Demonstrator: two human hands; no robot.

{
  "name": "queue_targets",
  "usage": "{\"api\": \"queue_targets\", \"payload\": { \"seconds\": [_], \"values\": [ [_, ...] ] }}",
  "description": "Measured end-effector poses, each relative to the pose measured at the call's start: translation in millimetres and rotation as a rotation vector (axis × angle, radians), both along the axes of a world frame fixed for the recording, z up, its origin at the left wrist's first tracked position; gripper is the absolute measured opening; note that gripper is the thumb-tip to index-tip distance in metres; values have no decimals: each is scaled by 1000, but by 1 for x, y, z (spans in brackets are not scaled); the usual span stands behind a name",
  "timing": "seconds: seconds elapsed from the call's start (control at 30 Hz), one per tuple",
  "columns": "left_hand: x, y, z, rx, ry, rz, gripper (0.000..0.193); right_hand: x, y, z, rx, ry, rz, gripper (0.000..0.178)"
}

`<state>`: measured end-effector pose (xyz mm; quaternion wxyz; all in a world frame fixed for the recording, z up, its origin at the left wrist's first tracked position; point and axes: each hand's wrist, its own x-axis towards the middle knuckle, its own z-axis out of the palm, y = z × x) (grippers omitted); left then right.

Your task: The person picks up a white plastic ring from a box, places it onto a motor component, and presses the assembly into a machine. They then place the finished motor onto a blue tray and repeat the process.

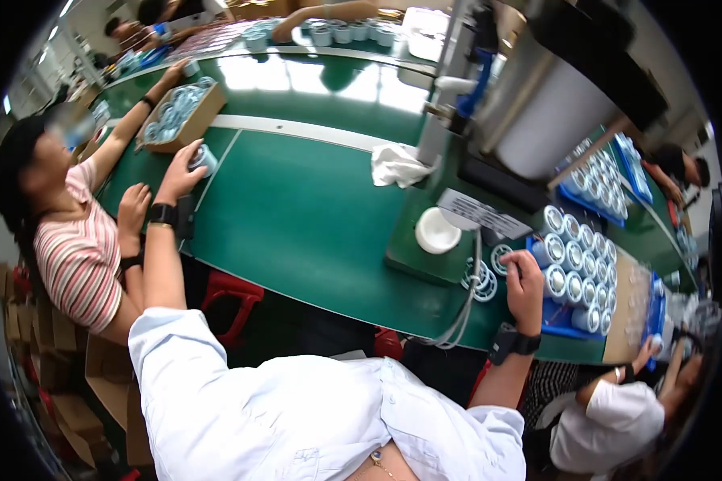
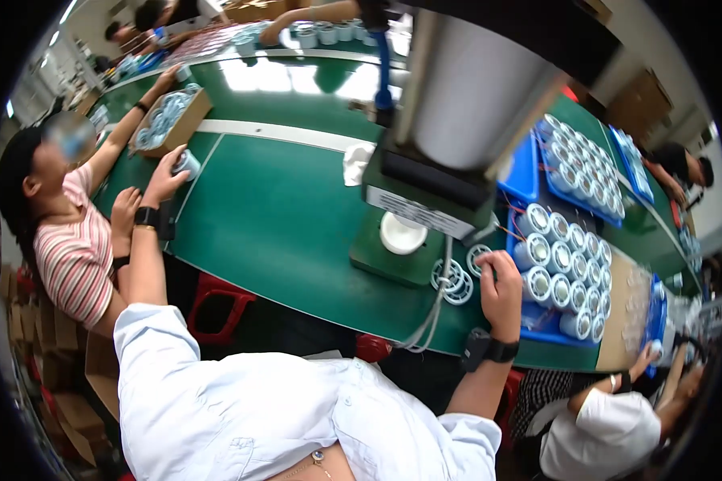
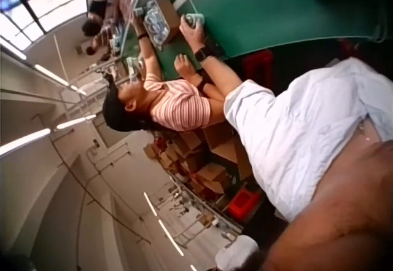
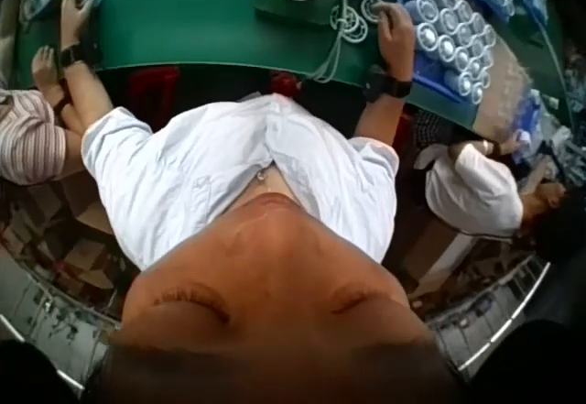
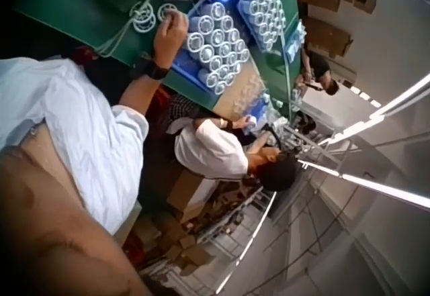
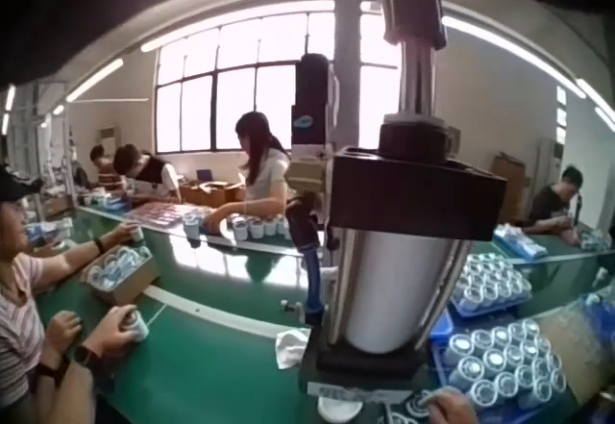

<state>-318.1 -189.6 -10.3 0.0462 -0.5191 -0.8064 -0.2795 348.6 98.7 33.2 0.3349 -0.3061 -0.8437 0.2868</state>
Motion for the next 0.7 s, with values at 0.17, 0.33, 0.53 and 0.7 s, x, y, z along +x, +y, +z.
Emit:
{"api": "queue_targets", "payload": {
  "seconds": [0.17,0.33,0.53,0.7],
  "values": [
    [109,53,19,2,-196,23,58,21,-8,6,65,-128,-149,10],
    [256,68,51,-34,-519,-211,54,18,-28,15,55,-333,-69,19],
    [366,90,54,-73,-543,-445,63,-4,-30,2,133,-369,6,33],
    [383,84,53,-146,-635,-502,67,5,-33,2,135,-365,-55,39]
  ]
}}
